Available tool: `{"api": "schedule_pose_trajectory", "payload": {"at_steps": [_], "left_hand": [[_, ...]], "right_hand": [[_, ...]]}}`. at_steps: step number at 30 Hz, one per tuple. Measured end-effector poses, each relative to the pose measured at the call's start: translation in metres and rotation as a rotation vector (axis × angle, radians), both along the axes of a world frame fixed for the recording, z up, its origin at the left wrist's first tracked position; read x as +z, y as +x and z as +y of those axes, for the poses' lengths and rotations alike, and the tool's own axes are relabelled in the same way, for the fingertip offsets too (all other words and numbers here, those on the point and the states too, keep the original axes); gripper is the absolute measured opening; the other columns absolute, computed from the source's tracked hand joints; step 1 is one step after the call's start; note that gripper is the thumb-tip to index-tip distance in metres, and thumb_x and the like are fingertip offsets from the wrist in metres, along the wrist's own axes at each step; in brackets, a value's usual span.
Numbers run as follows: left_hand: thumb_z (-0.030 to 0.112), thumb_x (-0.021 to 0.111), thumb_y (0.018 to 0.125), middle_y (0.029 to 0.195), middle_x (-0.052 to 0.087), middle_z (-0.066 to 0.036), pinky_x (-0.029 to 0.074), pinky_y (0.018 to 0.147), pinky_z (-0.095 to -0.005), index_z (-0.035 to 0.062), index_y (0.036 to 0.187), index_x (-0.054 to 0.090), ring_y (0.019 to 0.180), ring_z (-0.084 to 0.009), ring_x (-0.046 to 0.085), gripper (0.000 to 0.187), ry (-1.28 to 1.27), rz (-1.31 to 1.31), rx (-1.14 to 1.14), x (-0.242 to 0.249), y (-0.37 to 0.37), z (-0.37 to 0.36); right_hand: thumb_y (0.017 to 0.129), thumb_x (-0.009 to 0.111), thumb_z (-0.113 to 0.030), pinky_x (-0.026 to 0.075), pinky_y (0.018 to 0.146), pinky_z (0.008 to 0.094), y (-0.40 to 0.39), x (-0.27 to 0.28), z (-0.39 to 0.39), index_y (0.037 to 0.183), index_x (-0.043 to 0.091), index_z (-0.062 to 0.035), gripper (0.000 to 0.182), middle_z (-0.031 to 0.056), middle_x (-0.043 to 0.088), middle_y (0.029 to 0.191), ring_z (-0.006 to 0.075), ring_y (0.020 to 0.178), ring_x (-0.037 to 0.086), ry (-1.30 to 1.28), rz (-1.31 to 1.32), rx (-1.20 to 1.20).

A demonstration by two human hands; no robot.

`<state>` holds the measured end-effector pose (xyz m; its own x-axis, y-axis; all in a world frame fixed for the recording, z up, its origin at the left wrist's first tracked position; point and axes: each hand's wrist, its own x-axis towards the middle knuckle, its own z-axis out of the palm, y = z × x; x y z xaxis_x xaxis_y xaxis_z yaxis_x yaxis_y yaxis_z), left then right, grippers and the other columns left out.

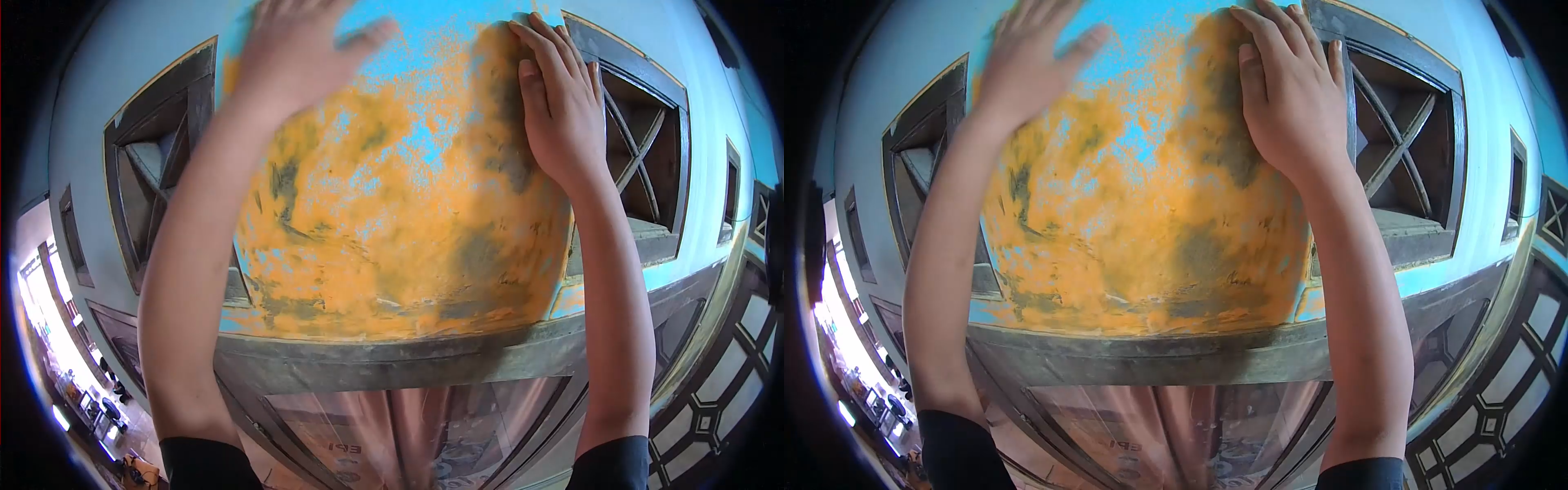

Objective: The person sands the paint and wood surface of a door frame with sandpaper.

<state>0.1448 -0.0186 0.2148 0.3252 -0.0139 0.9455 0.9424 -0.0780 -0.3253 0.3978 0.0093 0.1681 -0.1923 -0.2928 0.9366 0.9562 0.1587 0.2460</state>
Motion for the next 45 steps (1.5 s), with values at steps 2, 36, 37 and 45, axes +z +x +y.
{"api": "schedule_pose_trajectory", "payload": {"at_steps": [2,36,37,45], "left_hand": [[0.058,0.058,0.095,0.162,0.038,-0.007,0.022,0.123,-0.0553,0.0225,0.153,0.045,0.152,-0.0312,0.029,0.069,0.151,0.274,-0.093,-0.021,0.006,0.02],[0.076,0.035,0.095,0.165,0.033,-0.003,0.018,0.123,-0.0579,0.0324,0.153,0.045,0.153,-0.0331,0.026,0.074,-0.041,0.35,-0.057,-0.095,-0.003,0.017],[0.076,0.036,0.095,0.165,0.033,-0.003,0.018,0.123,-0.0581,0.0325,0.153,0.045,0.153,-0.0332,0.026,0.073,-0.023,0.295,-0.089,-0.094,-0.004,0.019],[0.071,0.047,0.093,0.166,0.032,-0.005,0.013,0.124,-0.0608,0.0302,0.154,0.044,0.154,-0.0357,0.025,0.073,-0.297,0.468,-0.236,-0.15,-0.004,0.01]], "right_hand": [[0.108,0.041,-0.03,0.019,0.123,0.0547,0.001,0.001,0.001,0.147,0.051,-0.023,0.041,0.0023,0.047,0.155,0.0269,0.151,0.033,-0.002,-0.013,0.012],[0.102,0.043,-0.021,0.021,0.123,0.0513,-0.009,-0.003,-0.028,0.141,0.052,-0.0064,0.042,0.0162,0.049,0.15,0.0362,0.147,0.035,-0.144,0.05,-0.026],[0.102,0.043,-0.021,0.021,0.123,0.0513,-0.009,-0.003,-0.026,0.141,0.052,-0.0065,0.042,0.0162,0.049,0.15,0.0363,0.147,0.035,-0.138,0.047,-0.031],[0.103,0.043,-0.021,0.021,0.123,0.0525,-0.003,-0.007,-0.019,0.141,0.053,-0.0074,0.042,0.0177,0.049,0.15,0.0382,0.147,0.034,-0.081,0.005,0.036]]}}
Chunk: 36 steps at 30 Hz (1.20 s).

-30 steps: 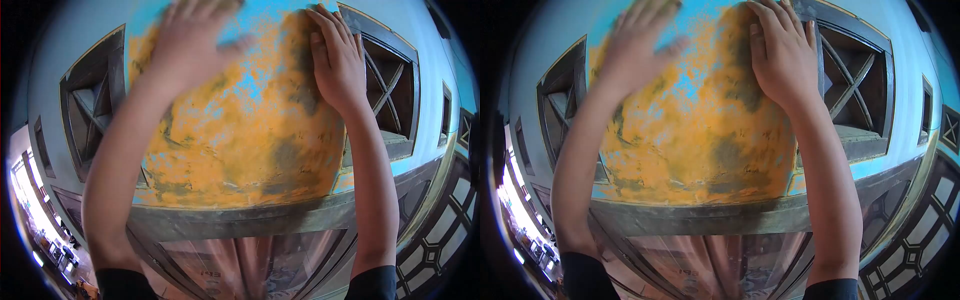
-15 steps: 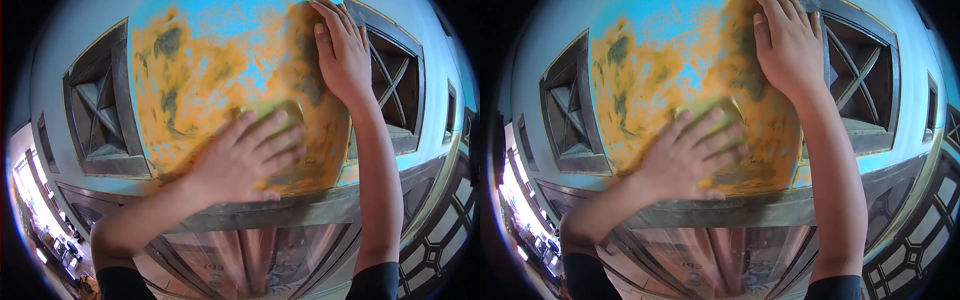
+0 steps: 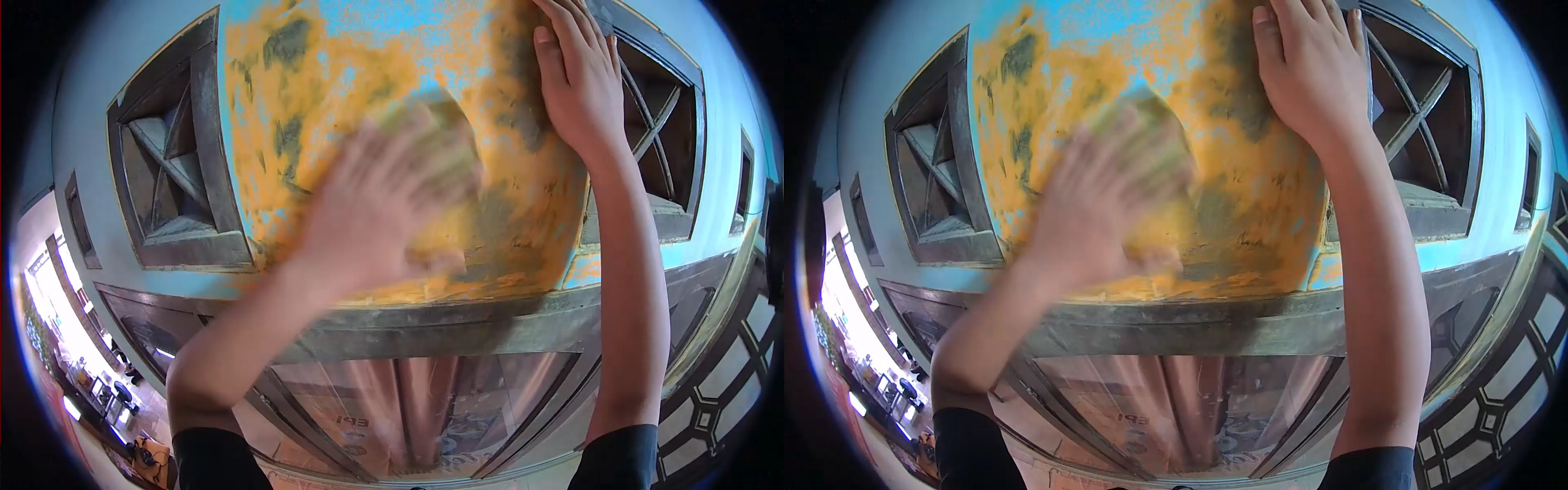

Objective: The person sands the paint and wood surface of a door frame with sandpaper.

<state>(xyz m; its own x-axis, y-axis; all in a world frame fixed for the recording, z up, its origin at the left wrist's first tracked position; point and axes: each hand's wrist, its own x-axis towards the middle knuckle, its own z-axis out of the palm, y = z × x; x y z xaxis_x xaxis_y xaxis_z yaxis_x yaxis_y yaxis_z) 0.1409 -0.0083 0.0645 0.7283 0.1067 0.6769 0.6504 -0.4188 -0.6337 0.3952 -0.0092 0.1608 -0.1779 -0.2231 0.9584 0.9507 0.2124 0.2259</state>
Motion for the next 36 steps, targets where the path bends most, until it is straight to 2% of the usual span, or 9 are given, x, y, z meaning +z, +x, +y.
{"api": "schedule_pose_trajectory", "payload": {"at_steps": [3,9,13,17,19,23,26,30,36], "left_hand": [[0.077,0.048,0.089,0.167,0.028,-0.004,0.016,0.123,-0.0609,0.0316,0.156,0.04,0.153,-0.0358,0.025,0.081,0.338,-0.345,0.052,0.064,-0.038,0.027],[0.073,0.048,0.092,0.166,0.03,-0.005,0.019,0.122,-0.0611,0.0298,0.155,0.041,0.153,-0.0356,0.027,0.077,-0.018,0.111,-0.007,-0.03,-0.01,0.002],[0.074,0.045,0.093,0.165,0.033,-0.003,0.02,0.122,-0.0585,0.0326,0.154,0.043,0.152,-0.0338,0.028,0.074,0.33,-0.332,0.15,0.045,-0.058,0.015],[0.069,0.043,0.097,0.165,0.034,-0.004,0.021,0.122,-0.057,0.0289,0.154,0.044,0.152,-0.0344,0.028,0.069,0.203,-0.199,0.107,-0.012,-0.044,0.005],[0.066,0.043,0.098,0.164,0.035,-0.005,0.021,0.122,-0.0572,0.0257,0.154,0.045,0.152,-0.0357,0.028,0.068,0.052,0.027,-0.023,-0.058,-0.036,0.004],[0.066,0.039,0.099,0.165,0.034,-0.005,0.019,0.123,-0.0588,0.0261,0.154,0.044,0.152,-0.036,0.027,0.068,0.232,-0.317,0.146,0.019,-0.07,0.006],[0.069,0.039,0.098,0.168,0.025,-0.007,0.015,0.121,-0.0653,0.0279,0.158,0.036,0.153,-0.0395,0.023,0.073,0.17,-0.324,0.146,0.011,-0.073,0.012],[0.076,0.038,0.094,0.169,0.025,-0.007,0.011,0.122,-0.0638,0.0305,0.157,0.039,0.155,-0.0387,0.018,0.077,-0.12,-0.101,0.068,-0.101,-0.047,-0.005],[0.068,0.046,0.095,0.167,0.027,-0.012,0.012,0.121,-0.0647,0.0186,0.157,0.041,0.154,-0.0416,0.021,0.079,0.023,-0.401,0.094,-0.043,-0.086,0.0]], "right_hand": [[0.103,0.043,-0.022,0.021,0.122,0.0531,-0.005,-0.002,-0.005,0.141,0.053,-0.0076,0.042,0.0178,0.049,0.15,0.0392,0.147,0.034,-0.039,0.018,-0.005],[0.104,0.042,-0.023,0.02,0.122,0.0539,-0.016,-0.008,-0.009,0.143,0.052,-0.0081,0.043,0.0176,0.047,0.152,0.0392,0.148,0.033,-0.012,0.049,0.016],[0.104,0.041,-0.024,0.019,0.123,0.0555,-0.007,-0.005,-0.008,0.143,0.053,-0.0086,0.043,0.0183,0.046,0.153,0.0391,0.148,0.033,-0.082,0.066,-0.051],[0.104,0.043,-0.029,0.019,0.123,0.057,-0.009,-0.013,-0.008,0.147,0.051,-0.0112,0.047,0.0184,0.043,0.155,0.0399,0.148,0.032,-0.094,0.105,-0.046],[0.106,0.041,-0.034,0.017,0.123,0.056,0.006,-0.017,0.013,0.149,0.049,-0.0205,0.046,0.0077,0.043,0.158,0.0314,0.151,0.031,0.012,0.023,-0.067],[0.103,0.05,-0.037,0.013,0.123,0.0608,0.012,-0.036,0.019,0.15,0.048,-0.0287,0.048,0.0063,0.041,0.16,0.0332,0.152,0.03,0.058,-0.022,-0.146],[0.103,0.047,-0.031,0.011,0.122,0.0638,-0.002,-0.067,0.008,0.152,0.047,-0.0257,0.049,0.0063,0.041,0.16,0.0341,0.152,0.029,-0.014,0.001,-0.165],[0.101,0.048,-0.027,0.008,0.122,0.0644,-0.012,-0.135,-0.006,0.155,0.043,-0.0203,0.055,0.0093,0.035,0.164,0.0368,0.154,0.025,-0.224,0.032,-0.117],[0.097,0.056,-0.033,0.002,0.122,0.0644,-0.043,-0.228,-0.03,0.157,0.036,-0.0098,0.068,0.0195,0.024,0.167,0.0419,0.156,0.014,-0.497,0.119,-0.082]]}}
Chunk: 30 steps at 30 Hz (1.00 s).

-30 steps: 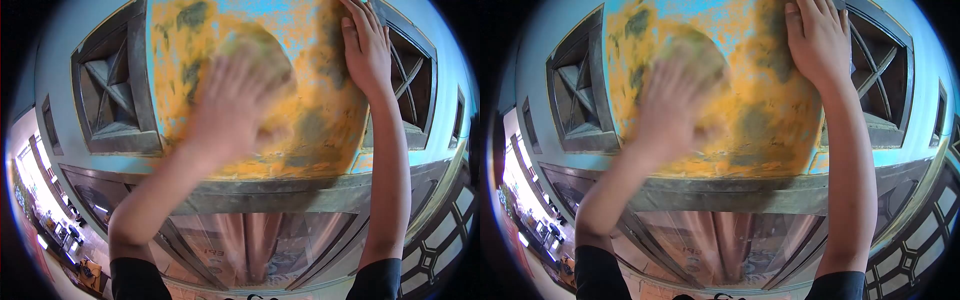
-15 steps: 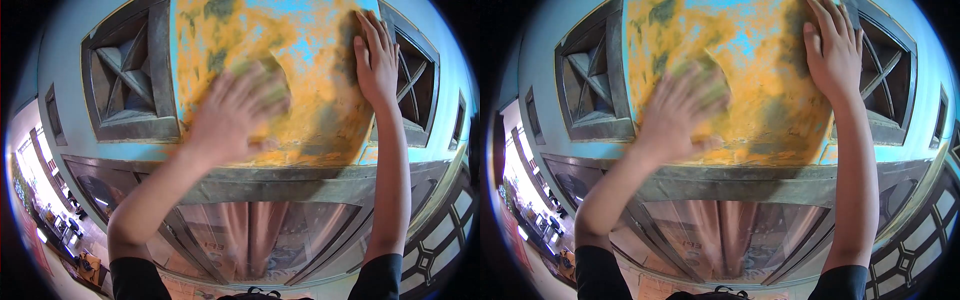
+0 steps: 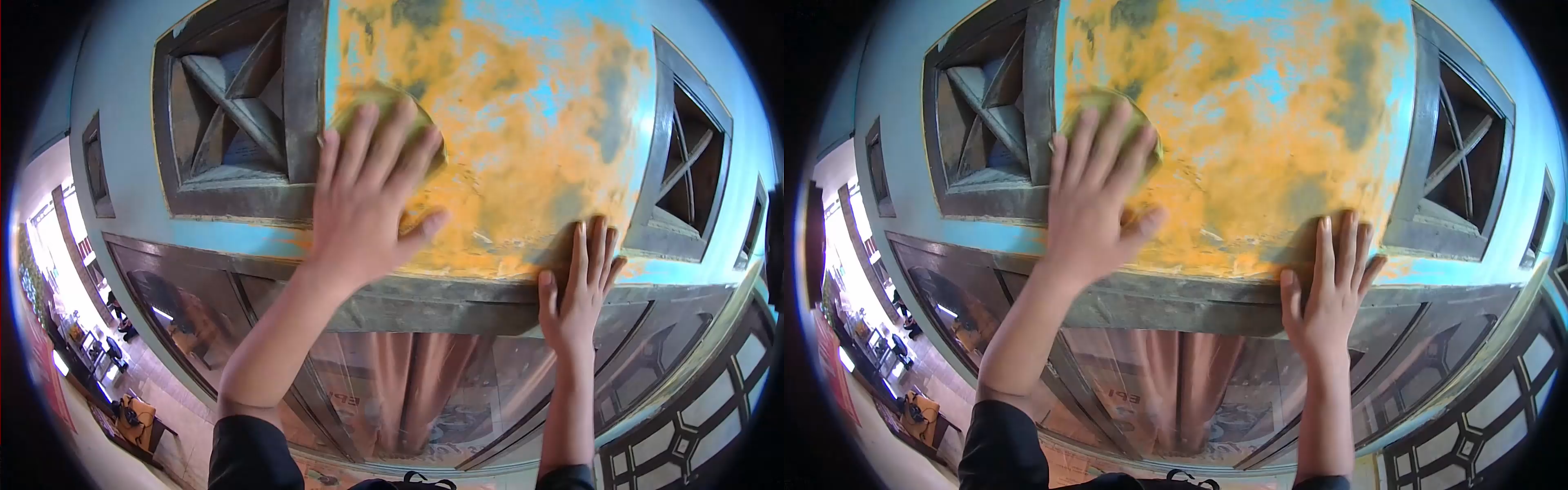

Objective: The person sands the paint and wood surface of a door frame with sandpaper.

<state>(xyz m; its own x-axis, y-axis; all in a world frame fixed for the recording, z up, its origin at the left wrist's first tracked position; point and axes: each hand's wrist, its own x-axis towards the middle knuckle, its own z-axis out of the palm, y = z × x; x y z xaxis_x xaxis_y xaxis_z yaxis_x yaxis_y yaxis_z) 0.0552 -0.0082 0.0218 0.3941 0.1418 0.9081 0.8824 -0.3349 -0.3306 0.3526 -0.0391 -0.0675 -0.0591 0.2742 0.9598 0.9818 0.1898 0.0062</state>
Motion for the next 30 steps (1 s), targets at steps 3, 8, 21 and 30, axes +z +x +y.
{"api": "schedule_pose_trajectory", "payload": {"at_steps": [3,8,21,30], "left_hand": [[0.067,0.046,0.096,0.166,0.028,-0.016,0.011,0.12,-0.0647,0.0125,0.157,0.04,0.154,-0.0441,0.019,0.082,-0.02,-0.081,0.014,-0.012,-0.004,-0.001],[0.063,0.046,0.097,0.165,0.028,-0.021,0.009,0.121,-0.0638,0.007,0.156,0.039,0.154,-0.0458,0.017,0.082,-0.158,-0.124,0.026,-0.09,-0.002,-0.014],[0.06,0.055,0.093,0.166,0.022,-0.026,0.002,0.12,-0.0654,-0.0041,0.155,0.032,0.154,-0.0493,0.013,0.092,-0.211,-0.176,0.058,-0.063,-0.02,-0.018],[0.06,0.053,0.095,0.165,0.023,-0.027,0.001,0.121,-0.0643,-0.0048,0.154,0.033,0.154,-0.0496,0.013,0.09,-0.293,-0.197,0.013,-0.095,-0.008,-0.026]], "right_hand": [[0.096,0.057,-0.035,0.001,0.122,0.064,-0.012,-0.011,-0.001,0.158,0.034,-0.0091,0.071,0.0208,0.022,0.167,0.0432,0.156,0.011,-0.007,0.04,0.035],[0.097,0.057,-0.04,0.0,0.122,0.0637,-0.021,-0.021,-0.008,0.159,0.032,-0.0084,0.075,0.0217,0.018,0.168,0.0432,0.157,0.007,-0.075,0.095,0.04],[0.098,0.053,-0.05,-0.001,0.12,0.0664,-0.041,-0.038,-0.007,0.16,0.029,-0.0082,0.079,0.0241,0.012,0.169,0.0456,0.156,0.004,-0.131,0.163,0.108],[0.097,0.056,-0.05,-0.002,0.119,0.0677,-0.036,-0.044,-0.002,0.16,0.03,-0.0101,0.079,0.0249,0.012,0.168,0.0468,0.156,0.003,-0.113,0.125,0.051]]}}
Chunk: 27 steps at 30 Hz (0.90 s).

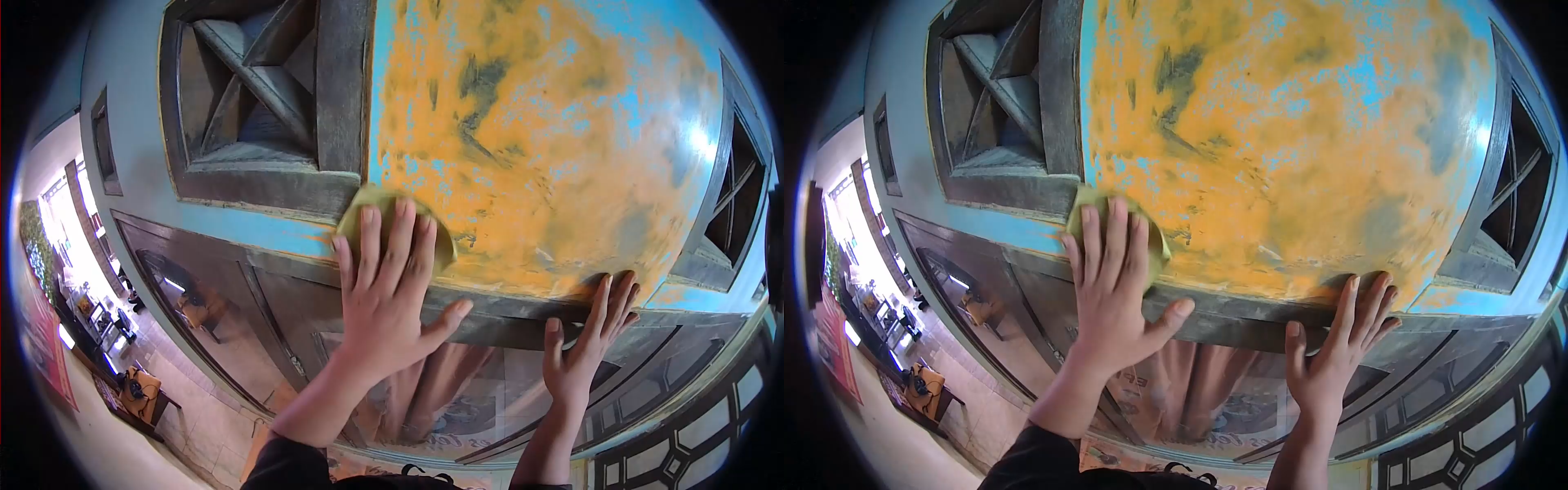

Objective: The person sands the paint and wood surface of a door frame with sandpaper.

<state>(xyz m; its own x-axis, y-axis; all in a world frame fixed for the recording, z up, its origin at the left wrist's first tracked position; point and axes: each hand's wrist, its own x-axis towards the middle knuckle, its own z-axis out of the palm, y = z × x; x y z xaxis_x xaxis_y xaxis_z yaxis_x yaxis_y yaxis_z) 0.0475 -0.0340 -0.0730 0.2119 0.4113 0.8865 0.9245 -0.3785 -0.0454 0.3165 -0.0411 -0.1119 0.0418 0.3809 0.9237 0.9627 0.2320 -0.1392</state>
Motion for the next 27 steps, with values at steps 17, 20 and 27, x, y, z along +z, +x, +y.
{"api": "schedule_pose_trajectory", "payload": {"at_steps": [17,20,27], "left_hand": [[0.062,0.053,0.096,0.166,0.023,-0.022,0.0,0.119,-0.0658,0.0011,0.155,0.038,0.154,-0.0499,0.012,0.086,-0.035,-0.034,-0.07,-0.005,0.006,-0.003],[0.061,0.053,0.095,0.166,0.022,-0.024,0.0,0.119,-0.0663,0.0011,0.155,0.037,0.154,-0.0499,0.012,0.086,-0.026,-0.041,-0.044,-0.026,0.007,-0.001],[0.059,0.054,0.096,0.166,0.019,-0.027,0.001,0.12,-0.0657,-0.0032,0.155,0.033,0.153,-0.0518,0.01,0.088,-0.035,-0.052,0.006,-0.003,-0.019,-0.006]], "right_hand": [[0.099,0.052,-0.057,-0.008,0.119,0.0655,0.003,-0.009,0.01,0.162,0.025,-0.0136,0.082,0.0225,0.004,0.17,0.0437,0.157,-0.004,0.022,-0.024,0.039],[0.1,0.048,-0.06,-0.008,0.119,0.0637,0.002,-0.011,0.01,0.163,0.022,-0.013,0.083,0.019,0.005,0.171,0.0406,0.158,-0.003,0.027,-0.03,0.026],[0.1,0.047,-0.06,-0.007,0.119,0.0644,0.002,-0.011,0.006,0.163,0.024,-0.0126,0.082,0.019,0.006,0.171,0.0411,0.158,-0.002,0.019,-0.039,0.03]]}}
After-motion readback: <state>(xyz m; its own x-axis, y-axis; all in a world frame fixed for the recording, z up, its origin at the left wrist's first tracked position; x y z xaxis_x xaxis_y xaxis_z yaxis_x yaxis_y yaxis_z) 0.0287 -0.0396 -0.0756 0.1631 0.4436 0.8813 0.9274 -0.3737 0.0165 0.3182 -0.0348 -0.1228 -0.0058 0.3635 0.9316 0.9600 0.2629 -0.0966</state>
